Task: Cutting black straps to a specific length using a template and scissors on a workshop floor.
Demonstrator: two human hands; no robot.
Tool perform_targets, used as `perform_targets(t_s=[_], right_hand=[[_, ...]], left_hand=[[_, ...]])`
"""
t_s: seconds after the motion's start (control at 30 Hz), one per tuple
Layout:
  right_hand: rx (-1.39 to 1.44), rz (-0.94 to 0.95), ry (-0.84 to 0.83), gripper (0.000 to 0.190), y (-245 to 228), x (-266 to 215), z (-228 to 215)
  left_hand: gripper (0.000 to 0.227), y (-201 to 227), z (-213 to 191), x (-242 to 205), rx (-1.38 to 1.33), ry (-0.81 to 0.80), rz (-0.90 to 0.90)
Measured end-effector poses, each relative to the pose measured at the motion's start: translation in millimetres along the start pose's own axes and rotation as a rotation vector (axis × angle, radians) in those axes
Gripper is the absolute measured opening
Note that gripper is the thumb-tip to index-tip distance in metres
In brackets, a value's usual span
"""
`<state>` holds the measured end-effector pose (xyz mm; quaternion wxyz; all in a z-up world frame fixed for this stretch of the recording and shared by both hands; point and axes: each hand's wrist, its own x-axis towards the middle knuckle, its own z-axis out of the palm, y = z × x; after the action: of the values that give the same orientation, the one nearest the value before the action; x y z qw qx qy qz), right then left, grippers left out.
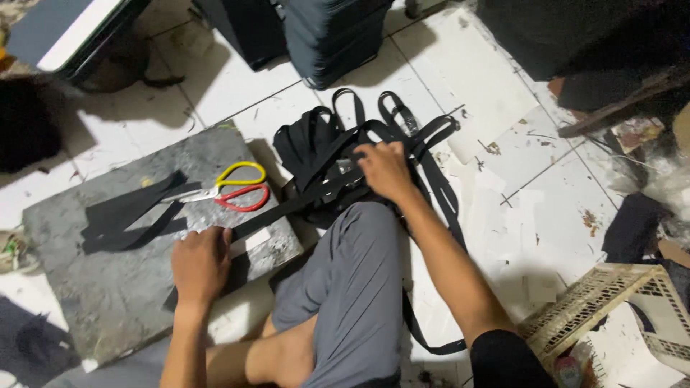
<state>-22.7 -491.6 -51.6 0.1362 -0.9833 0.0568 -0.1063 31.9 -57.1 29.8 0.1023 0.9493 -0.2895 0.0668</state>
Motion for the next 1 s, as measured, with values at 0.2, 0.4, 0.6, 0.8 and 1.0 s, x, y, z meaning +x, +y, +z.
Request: perform_targets(t_s=[0.2, 0.4, 0.6, 0.8, 1.0], right_hand=[[-0.102, -0.198, 0.194, 0.024, -99, -3, -18], [0.266, -0.534, 0.179, 0.030, -238, -32, -10], [0.130, -0.522, 0.146, 0.042, -239, -48, 3], [0.093, -0.523, 0.079, 0.042, -225, -49, -11], [0.155, -0.555, 0.099, 0.048, -241, -60, 0]], left_hand=[[0.026, -4, 6, -7, 0.013, -0.089, 0.027], [0.017, 10, 14, -6, 0.017, 0.036, 0.131], [0.030, 18, 6, -38, 0.080, 0.317, 0.074], [0.047, 33, 2, -76, 0.021, 0.278, 0.093], [0.051, 27, 7, -74, 0.048, 0.294, 0.061]])
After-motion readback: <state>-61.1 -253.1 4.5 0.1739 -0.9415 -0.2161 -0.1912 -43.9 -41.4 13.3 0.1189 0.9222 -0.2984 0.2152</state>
